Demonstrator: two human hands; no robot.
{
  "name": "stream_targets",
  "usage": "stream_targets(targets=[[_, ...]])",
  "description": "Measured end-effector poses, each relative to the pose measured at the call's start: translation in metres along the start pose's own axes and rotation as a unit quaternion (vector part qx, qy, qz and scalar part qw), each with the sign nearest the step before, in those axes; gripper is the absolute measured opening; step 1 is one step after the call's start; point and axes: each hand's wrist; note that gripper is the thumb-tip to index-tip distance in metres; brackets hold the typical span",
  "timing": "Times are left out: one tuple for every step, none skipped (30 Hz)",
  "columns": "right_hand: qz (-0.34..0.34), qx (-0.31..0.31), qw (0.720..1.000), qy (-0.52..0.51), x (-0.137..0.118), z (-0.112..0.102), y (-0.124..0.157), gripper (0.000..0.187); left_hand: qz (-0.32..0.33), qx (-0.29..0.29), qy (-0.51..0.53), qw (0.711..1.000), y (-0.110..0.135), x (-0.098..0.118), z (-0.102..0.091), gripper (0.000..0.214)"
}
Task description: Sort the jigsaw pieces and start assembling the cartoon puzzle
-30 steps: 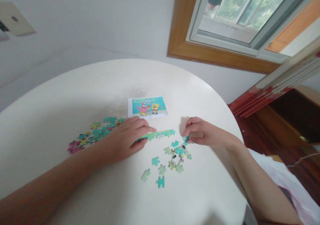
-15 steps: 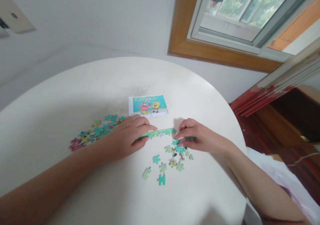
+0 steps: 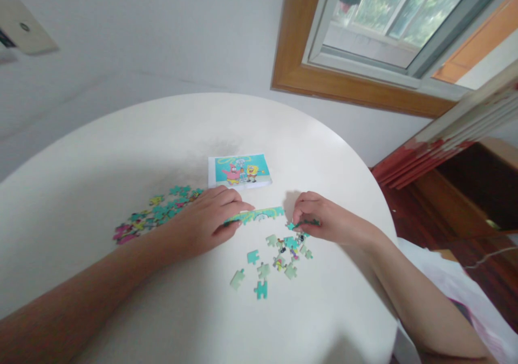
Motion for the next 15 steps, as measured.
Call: stream_targets(targets=[[0.003, 0.003, 1.000, 0.005, 0.0004, -0.0004, 0.0002, 0.011, -0.001, 0.000, 0.000, 1.000, 0.0000, 0.0001, -0.0001, 0.031], [0.010, 0.007, 1.000, 0.008, 0.0007, -0.0008, 0.0005, 0.011, -0.001, -0.001, 0.000, 1.000, 0.0000, 0.0002, -0.0002, 0.031], [0.019, 0.011, 1.000, 0.009, 0.0011, -0.0010, 0.0008, 0.010, 0.000, -0.003, 0.000, 1.000, -0.0001, 0.0003, -0.0003, 0.031], [0.027, 0.014, 1.000, 0.006, 0.0017, -0.0010, 0.0011, 0.011, 0.001, -0.003, 0.000, 1.000, -0.0001, 0.0003, -0.0004, 0.031], [0.032, 0.017, 0.999, 0.001, 0.0024, -0.0008, 0.0014, 0.013, 0.001, -0.004, -0.001, 1.000, -0.0001, 0.0004, -0.0005, 0.031], [0.031, 0.021, 0.999, -0.006, 0.0034, -0.0003, 0.0018, 0.015, 0.002, -0.004, -0.002, 1.000, -0.0001, 0.0004, -0.0005, 0.031], [0.027, 0.022, 0.999, -0.013, 0.0045, 0.0003, 0.0021, 0.019, 0.002, -0.004, -0.003, 1.000, -0.0001, 0.0004, -0.0005, 0.031], [0.021, 0.021, 0.999, -0.020, 0.0055, 0.0009, 0.0024, 0.022, 0.002, -0.004, -0.004, 1.000, -0.0001, 0.0004, -0.0004, 0.031], [0.018, 0.020, 0.999, -0.025, 0.0064, 0.0015, 0.0025, 0.025, 0.002, -0.005, -0.004, 1.000, -0.0002, 0.0005, -0.0003, 0.031], [0.020, 0.020, 0.999, -0.029, 0.0067, 0.0019, 0.0024, 0.027, 0.002, -0.006, -0.004, 1.000, -0.0002, 0.0005, -0.0002, 0.031], [0.025, 0.018, 0.999, -0.032, 0.0065, 0.0021, 0.0021, 0.028, 0.002, -0.006, -0.004, 1.000, -0.0002, 0.0005, -0.0001, 0.031], [0.029, 0.017, 0.999, -0.034, 0.0057, 0.0021, 0.0016, 0.028, 0.001, -0.007, -0.004, 1.000, -0.0001, 0.0006, 0.0000, 0.031], [0.030, 0.016, 0.999, -0.036, 0.0042, 0.0018, 0.0009, 0.028, 0.001, -0.008, -0.003, 1.000, 0.0001, 0.0006, 0.0000, 0.031], [0.031, 0.014, 0.999, -0.038, 0.0022, 0.0014, -0.0001, 0.027, 0.001, -0.009, -0.002, 1.000, 0.0003, 0.0007, 0.0000, 0.031], [0.030, 0.011, 0.999, -0.040, -0.0002, 0.0008, -0.0011, 0.026, 0.000, -0.010, -0.001, 1.000, 0.0007, 0.0008, -0.0001, 0.031]])
Point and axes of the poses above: each hand's wrist, its own y-axis away from the middle knuckle, its own z-axis out of the palm, x = y × z, and after that the axes turned 11 degrees about -z, right-handed
